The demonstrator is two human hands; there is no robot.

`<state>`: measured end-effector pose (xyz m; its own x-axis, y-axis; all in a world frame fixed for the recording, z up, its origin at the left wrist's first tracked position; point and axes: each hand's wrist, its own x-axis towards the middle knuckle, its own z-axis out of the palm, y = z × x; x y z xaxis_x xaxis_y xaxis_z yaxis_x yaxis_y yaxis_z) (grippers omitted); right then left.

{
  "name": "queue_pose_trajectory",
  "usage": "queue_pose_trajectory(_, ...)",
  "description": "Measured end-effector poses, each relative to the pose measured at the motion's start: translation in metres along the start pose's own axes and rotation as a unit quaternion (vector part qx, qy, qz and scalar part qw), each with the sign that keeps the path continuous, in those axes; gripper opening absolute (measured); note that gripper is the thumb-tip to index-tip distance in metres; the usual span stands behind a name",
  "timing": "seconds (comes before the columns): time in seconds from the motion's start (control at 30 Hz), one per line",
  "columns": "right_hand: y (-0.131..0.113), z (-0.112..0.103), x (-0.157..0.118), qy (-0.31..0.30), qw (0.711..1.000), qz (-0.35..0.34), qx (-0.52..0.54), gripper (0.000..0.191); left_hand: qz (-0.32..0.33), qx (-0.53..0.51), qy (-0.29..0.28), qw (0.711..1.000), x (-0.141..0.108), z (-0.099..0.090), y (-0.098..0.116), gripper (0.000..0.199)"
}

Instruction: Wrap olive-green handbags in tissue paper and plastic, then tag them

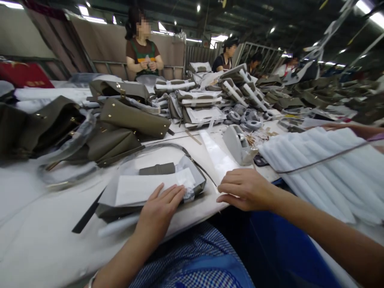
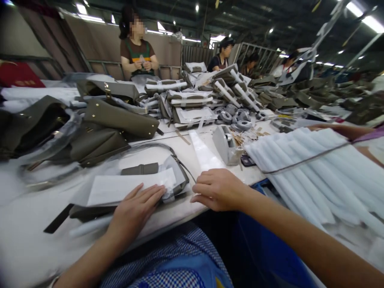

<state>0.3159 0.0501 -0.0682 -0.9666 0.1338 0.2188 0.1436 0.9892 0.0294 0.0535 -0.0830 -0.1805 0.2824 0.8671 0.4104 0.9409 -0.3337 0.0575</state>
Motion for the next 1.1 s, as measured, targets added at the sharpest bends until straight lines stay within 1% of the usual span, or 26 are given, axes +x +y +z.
queue_pose_trajectory(0.07,-0.001,0.004,0.025,-0.024,0.999,-0.047,0.004,0.029,-0.014,-0.020,0.016,1.000,0.001,-0.001,0.002,0.045)
queue_pose_trajectory(0.17,0.001,0.010,0.054,-0.063,0.994,-0.094,0.000,0.031,-0.024,-0.037,0.028,0.999,0.001,-0.001,0.004,0.042)
queue_pose_trajectory(0.27,0.003,0.014,0.076,-0.107,0.987,-0.122,0.000,0.030,-0.026,-0.047,0.032,0.998,0.001,-0.002,0.004,0.038)
queue_pose_trajectory(0.4,0.004,0.020,0.097,-0.159,0.978,-0.138,0.000,0.027,-0.037,-0.056,0.046,0.997,0.002,-0.001,0.005,0.035)
queue_pose_trajectory(0.5,0.005,0.027,0.108,-0.179,0.973,-0.142,-0.005,0.025,-0.041,-0.065,0.050,0.996,0.002,-0.001,0.005,0.033)
queue_pose_trajectory(0.6,0.006,0.032,0.117,-0.206,0.968,-0.140,-0.010,0.025,-0.050,-0.088,0.043,0.994,0.002,-0.005,0.006,0.036)
queue_pose_trajectory(0.73,0.005,0.032,0.125,-0.242,0.962,-0.128,-0.022,0.029,-0.074,-0.123,0.038,0.989,0.004,-0.012,0.011,0.040)
queue_pose_trajectory(0.8,0.003,0.030,0.129,-0.254,0.958,-0.126,-0.029,0.026,-0.092,-0.129,0.051,0.986,0.006,-0.011,0.015,0.036)
queue_pose_trajectory(0.93,0.002,0.028,0.137,-0.273,0.953,-0.125,-0.045,0.022,-0.126,-0.107,0.082,0.983,0.011,-0.002,0.021,0.027)
queue_pose_trajectory(1.0,0.002,0.028,0.141,-0.286,0.949,-0.124,-0.054,0.025,-0.134,-0.103,0.091,0.981,0.012,0.000,0.023,0.030)
queue_pose_trajectory(1.1,0.002,0.028,0.147,-0.301,0.943,-0.128,-0.059,0.031,-0.132,-0.121,0.101,0.979,0.011,-0.001,0.024,0.041)
